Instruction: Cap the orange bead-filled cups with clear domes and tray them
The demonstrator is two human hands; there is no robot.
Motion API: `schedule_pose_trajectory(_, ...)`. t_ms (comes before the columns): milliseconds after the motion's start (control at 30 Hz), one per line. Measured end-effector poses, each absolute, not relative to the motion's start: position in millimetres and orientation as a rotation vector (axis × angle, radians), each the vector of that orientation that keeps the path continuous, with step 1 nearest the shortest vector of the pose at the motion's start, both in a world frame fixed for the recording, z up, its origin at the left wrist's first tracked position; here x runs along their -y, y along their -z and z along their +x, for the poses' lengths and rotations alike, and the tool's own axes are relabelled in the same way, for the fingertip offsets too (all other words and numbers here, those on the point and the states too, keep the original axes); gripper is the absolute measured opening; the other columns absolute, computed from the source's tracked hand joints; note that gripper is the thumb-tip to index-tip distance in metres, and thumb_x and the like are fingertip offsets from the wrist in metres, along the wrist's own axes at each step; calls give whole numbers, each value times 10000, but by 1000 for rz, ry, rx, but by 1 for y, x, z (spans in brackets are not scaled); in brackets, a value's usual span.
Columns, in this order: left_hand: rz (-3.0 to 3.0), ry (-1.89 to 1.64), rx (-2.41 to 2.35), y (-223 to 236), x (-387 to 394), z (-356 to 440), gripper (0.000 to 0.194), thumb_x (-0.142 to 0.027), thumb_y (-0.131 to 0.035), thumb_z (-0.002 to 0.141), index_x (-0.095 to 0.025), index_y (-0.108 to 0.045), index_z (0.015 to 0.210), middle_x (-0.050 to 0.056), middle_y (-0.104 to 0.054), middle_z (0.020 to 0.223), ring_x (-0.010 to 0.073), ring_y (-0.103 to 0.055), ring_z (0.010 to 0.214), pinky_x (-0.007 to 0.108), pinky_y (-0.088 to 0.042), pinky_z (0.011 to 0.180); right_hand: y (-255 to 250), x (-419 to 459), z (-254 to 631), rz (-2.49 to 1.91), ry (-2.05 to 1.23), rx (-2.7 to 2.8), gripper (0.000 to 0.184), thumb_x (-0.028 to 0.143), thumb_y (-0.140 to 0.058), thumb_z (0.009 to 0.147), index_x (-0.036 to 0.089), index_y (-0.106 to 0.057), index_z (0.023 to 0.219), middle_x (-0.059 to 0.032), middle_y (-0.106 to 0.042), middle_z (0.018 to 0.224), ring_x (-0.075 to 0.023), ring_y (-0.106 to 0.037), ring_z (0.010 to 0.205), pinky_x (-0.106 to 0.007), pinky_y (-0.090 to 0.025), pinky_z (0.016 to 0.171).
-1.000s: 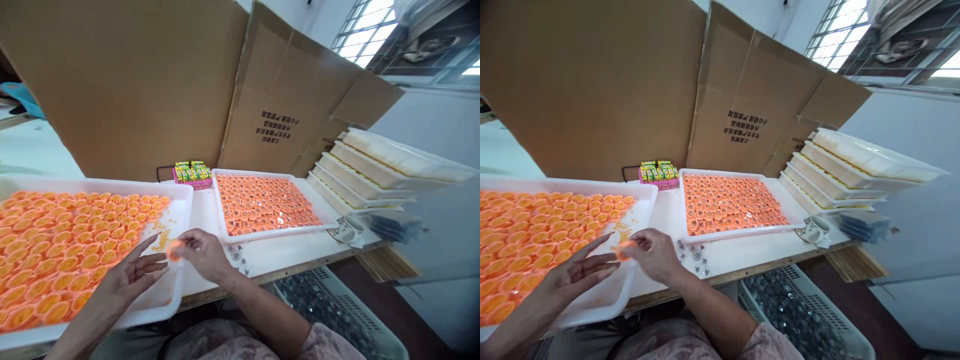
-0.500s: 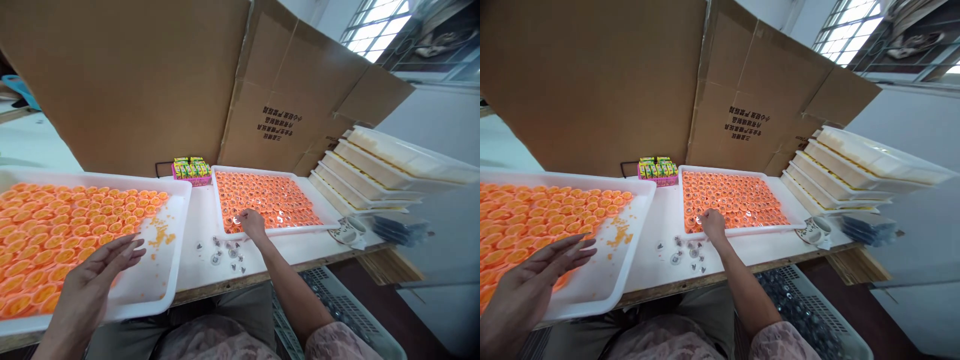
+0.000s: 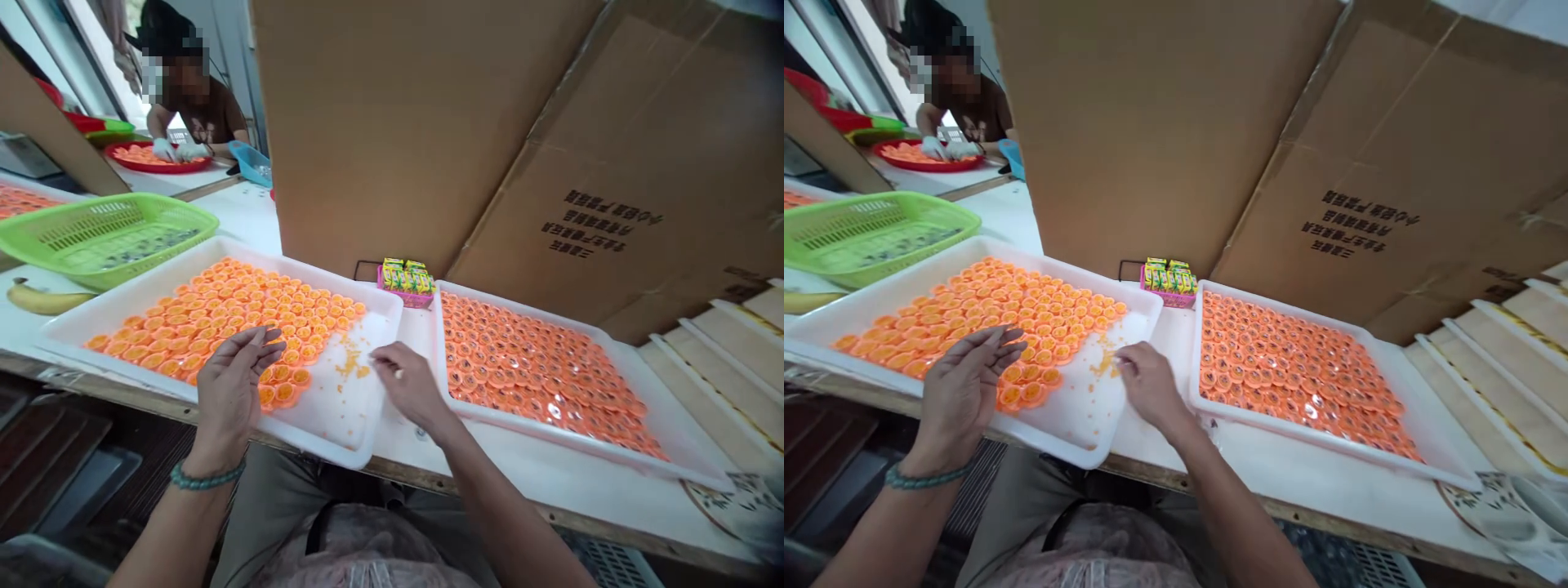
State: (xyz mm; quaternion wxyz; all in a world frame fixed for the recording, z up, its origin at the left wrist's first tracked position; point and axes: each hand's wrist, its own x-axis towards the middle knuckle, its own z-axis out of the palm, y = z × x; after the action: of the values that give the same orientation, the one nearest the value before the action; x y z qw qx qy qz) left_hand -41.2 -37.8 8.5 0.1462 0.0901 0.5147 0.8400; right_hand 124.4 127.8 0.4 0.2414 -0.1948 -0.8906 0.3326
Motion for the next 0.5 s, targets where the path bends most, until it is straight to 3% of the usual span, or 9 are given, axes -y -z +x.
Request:
schedule_pose_trajectory(100,244,-2375,-1526,-1,37,-46,185,-250,-698,704,-157,-644,854,48,-686,891,154,-650,764,263,-505,724,-4,-101,72,-121,-917,2742,327,76,-548,788,216,-604,1077,-47,-600,1023,-160,-569,916,-286,-446,800)
schedule_pose_trajectory(167,269,-2342,-1544,3,36,-46,216,-269,-696,705,-156,-644,881,54,-680,920,154,-645,763,275,-498,735,3,-92,46,-18,-815,2890,378,95,-588,767,200,-573,1131,-67,-577,1052,-187,-543,991,-308,-434,832)
schedule_pose_trajectory(300,311,-2330,-1535,5,36,-46,248,-317,-680,716,-165,-642,908,59,-673,938,157,-639,745,300,-496,741,19,-87,21,-87,-636,3110,344,229,-646,764,161,-581,1095,-85,-566,1015,-207,-541,966,-304,-432,786)
schedule_pose_trajectory(500,307,-2322,-1582,6,36,-47,249,-337,-672,719,-164,-648,897,63,-664,949,175,-634,794,318,-493,772,16,-89,26,-207,-533,3153,242,292,-678,743,163,-609,937,-55,-580,919,-178,-563,828,-276,-419,688)
